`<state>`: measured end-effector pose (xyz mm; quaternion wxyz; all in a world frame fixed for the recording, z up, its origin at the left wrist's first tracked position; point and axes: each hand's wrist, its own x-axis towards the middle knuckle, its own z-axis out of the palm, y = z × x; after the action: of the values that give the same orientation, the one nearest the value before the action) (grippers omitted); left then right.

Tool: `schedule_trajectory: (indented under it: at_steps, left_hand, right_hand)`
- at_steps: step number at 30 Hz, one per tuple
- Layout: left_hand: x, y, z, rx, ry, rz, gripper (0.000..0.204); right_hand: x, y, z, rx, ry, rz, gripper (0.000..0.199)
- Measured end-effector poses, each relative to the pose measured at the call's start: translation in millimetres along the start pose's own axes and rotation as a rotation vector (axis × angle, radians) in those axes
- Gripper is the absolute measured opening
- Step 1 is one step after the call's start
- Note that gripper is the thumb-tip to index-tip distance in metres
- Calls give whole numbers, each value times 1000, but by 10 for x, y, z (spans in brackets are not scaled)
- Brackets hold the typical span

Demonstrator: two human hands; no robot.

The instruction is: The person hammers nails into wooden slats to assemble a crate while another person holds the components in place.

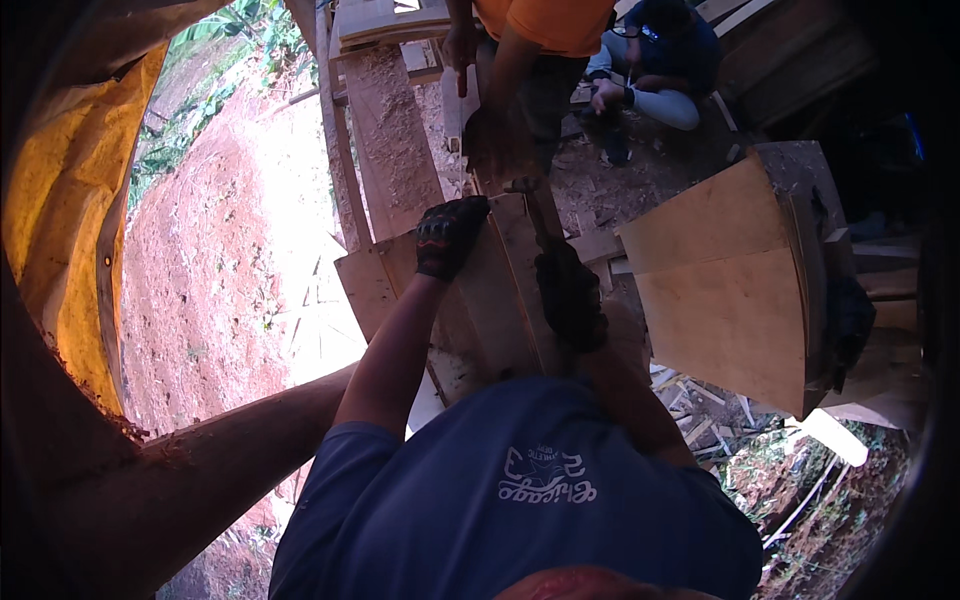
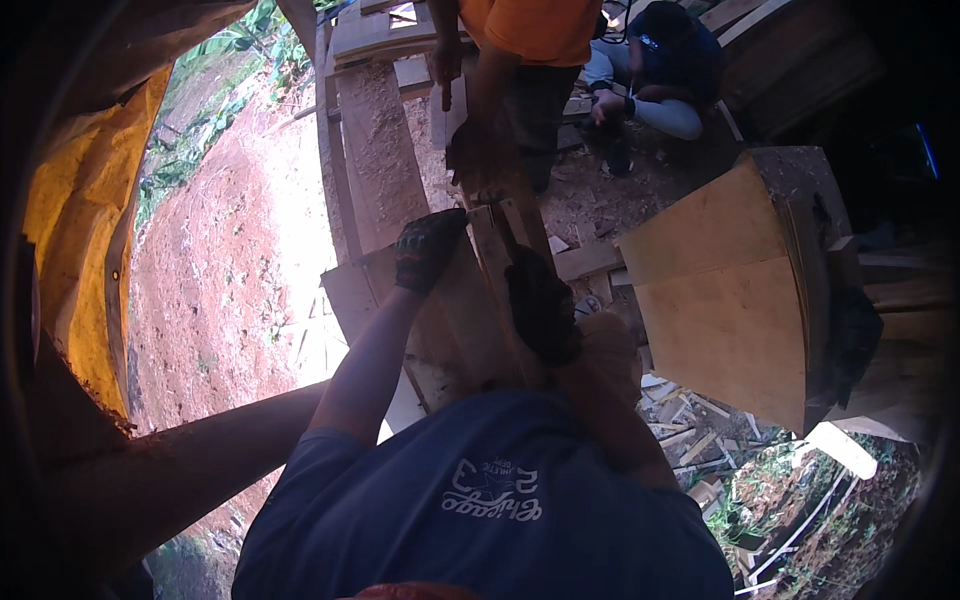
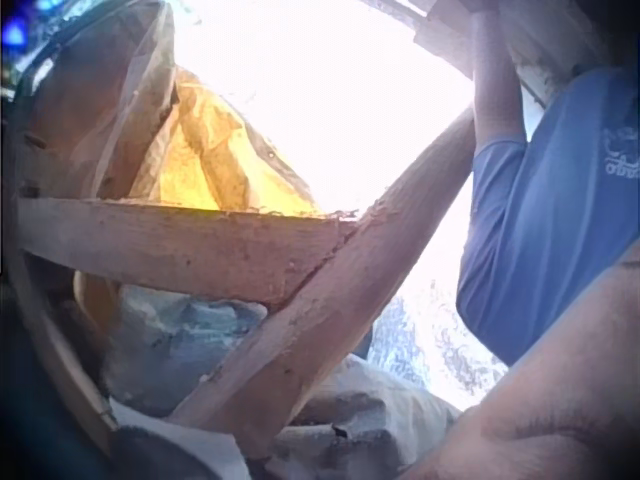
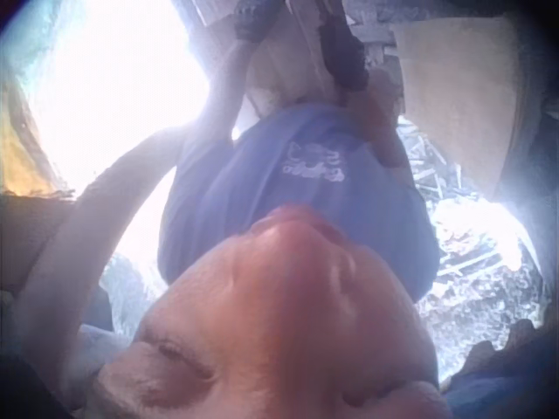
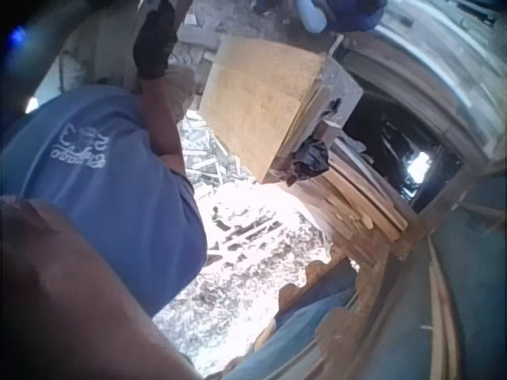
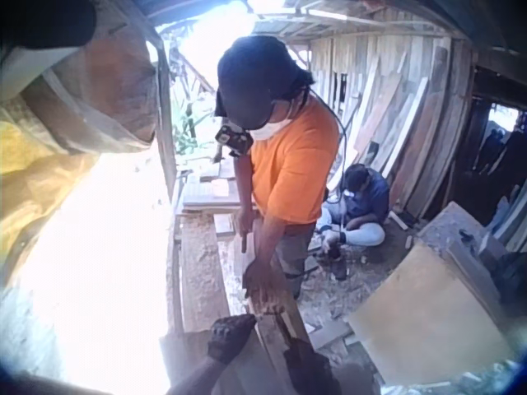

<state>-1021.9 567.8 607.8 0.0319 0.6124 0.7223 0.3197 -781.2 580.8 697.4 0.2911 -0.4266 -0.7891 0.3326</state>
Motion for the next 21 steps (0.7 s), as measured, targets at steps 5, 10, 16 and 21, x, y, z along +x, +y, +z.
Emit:
schedule_trajectory:
  at_steps: [5, 10, 16, 21]
  left_hand:
    - [24, 242, -188, 71, -9, -25, 24]
    - [-69, -43, 50, 20, 82, 13, 26]
    - [-5, 132, -77, 67, 18, -25, 26]
    - [-65, 18, -31, 43, 50, 0, 26]
  right_hand:
    - [33, 395, 198, -234, -123, -179, 35]
    - [-95, 197, 236, -506, 35, -220, 30]
    - [-33, 482, 284, -395, -35, -356, 25]
    - [-74, 80, 170, -234, 38, -296, 21]
